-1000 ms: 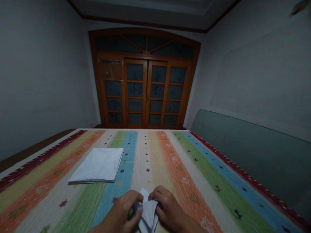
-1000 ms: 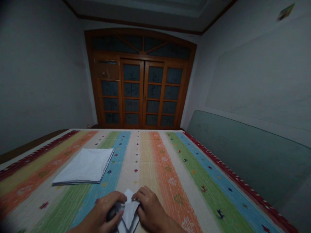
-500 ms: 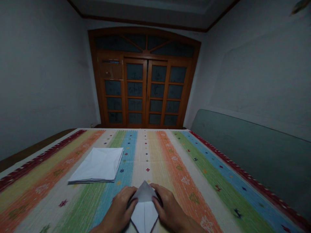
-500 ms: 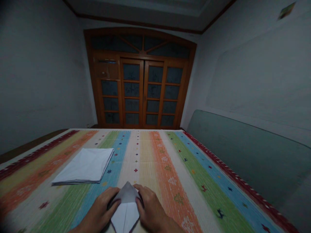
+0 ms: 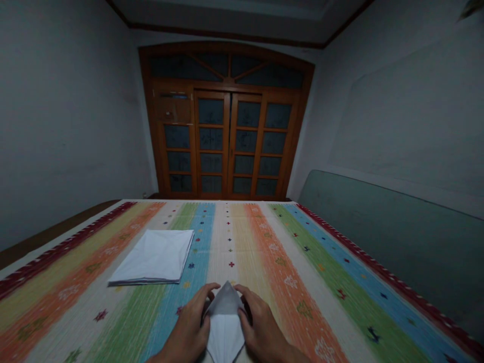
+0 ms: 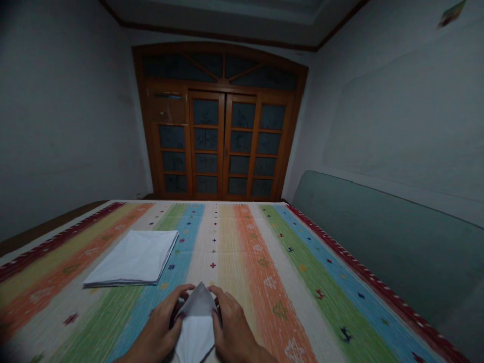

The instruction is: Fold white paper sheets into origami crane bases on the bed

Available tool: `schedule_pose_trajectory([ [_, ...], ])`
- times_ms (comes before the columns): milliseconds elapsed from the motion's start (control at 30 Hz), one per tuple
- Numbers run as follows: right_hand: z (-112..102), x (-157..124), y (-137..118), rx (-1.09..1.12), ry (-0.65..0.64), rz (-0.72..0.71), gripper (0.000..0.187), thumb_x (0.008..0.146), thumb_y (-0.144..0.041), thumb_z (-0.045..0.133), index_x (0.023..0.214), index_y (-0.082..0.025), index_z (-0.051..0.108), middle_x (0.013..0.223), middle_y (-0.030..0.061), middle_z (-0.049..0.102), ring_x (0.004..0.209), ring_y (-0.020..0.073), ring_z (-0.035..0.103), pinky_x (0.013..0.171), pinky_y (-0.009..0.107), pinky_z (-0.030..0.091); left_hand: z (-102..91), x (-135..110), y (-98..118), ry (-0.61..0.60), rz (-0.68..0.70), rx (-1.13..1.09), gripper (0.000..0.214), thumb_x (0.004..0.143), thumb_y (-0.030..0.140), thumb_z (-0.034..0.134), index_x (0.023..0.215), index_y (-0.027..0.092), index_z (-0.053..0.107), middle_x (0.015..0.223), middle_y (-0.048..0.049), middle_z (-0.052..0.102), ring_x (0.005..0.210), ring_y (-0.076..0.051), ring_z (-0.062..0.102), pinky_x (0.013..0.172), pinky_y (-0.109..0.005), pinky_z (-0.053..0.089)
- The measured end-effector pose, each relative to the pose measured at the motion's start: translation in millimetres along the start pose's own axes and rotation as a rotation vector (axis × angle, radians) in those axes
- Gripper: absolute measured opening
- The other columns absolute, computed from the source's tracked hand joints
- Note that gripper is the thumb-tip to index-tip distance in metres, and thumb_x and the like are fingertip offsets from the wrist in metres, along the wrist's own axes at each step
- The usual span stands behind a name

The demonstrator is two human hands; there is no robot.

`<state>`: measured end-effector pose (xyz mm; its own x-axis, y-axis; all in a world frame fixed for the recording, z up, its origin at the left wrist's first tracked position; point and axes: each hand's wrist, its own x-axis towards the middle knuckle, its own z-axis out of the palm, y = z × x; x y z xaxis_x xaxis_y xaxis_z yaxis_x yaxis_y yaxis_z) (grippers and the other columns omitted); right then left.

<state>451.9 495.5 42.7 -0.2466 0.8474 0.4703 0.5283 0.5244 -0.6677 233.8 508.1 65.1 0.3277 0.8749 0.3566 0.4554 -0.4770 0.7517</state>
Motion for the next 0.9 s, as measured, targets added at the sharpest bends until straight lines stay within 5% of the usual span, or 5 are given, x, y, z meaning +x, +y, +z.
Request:
schedule_pose_trajectory([
  [300, 1.0, 5.2, -13.6, 0.130, 0.044, 0.072, 0.046, 0.092, -0.011, 0.048, 0.137, -0.021, 0.050, 0.110, 0.0099, 0.073, 0.093, 0.0224, 0.072, 0.083, 0.031, 0.056, 1.6, 3.1, 14.7, -0.008, -0.075, -0.111, 0.054, 0.077, 0.007, 0.049, 0.129, 0.022, 0.057, 0.096, -0.0039, 0.072, 0.076, -0.022, 0.066, 0.073, -0.030, 0.051],
  [500, -1.4, 6.0, -15.2, 0.162, 0.051, 0.079, 0.044, 0.092, -0.015, 0.050, 0.136, -0.021, 0.050, 0.110, 0.0086, 0.071, 0.096, 0.0221, 0.070, 0.085, 0.030, 0.053, -2.2, 2.2, 15.3, -0.035, -0.111, -0.286, 0.043, 0.095, 0.041, 0.053, 0.134, 0.022, 0.056, 0.100, -0.0071, 0.070, 0.075, -0.021, 0.064, 0.070, -0.031, 0.050],
  [633, -2.0, 7.9, -16.6, 0.222, 0.017, 0.164, 0.047, 0.092, -0.023, 0.057, 0.138, -0.020, 0.049, 0.092, 0.0044, 0.069, 0.074, 0.0193, 0.066, 0.068, 0.028, 0.052, -0.8, 2.0, 8.7, -0.053, -0.124, -0.370, 0.046, 0.091, 0.032, 0.056, 0.136, 0.020, 0.054, 0.099, -0.0078, 0.070, 0.071, -0.019, 0.062, 0.070, -0.031, 0.050],
  [900, 2.7, 6.1, -8.3, 0.397, 0.092, 0.215, 0.050, 0.095, -0.031, 0.057, 0.141, -0.020, 0.043, 0.107, 0.0105, 0.067, 0.083, 0.0204, 0.068, 0.075, 0.032, 0.057, 3.6, 4.7, 7.0, -0.037, -0.164, -0.421, 0.051, 0.078, 0.017, 0.063, 0.129, 0.020, 0.057, 0.101, -0.0076, 0.070, 0.084, -0.021, 0.067, 0.073, -0.030, 0.052],
])
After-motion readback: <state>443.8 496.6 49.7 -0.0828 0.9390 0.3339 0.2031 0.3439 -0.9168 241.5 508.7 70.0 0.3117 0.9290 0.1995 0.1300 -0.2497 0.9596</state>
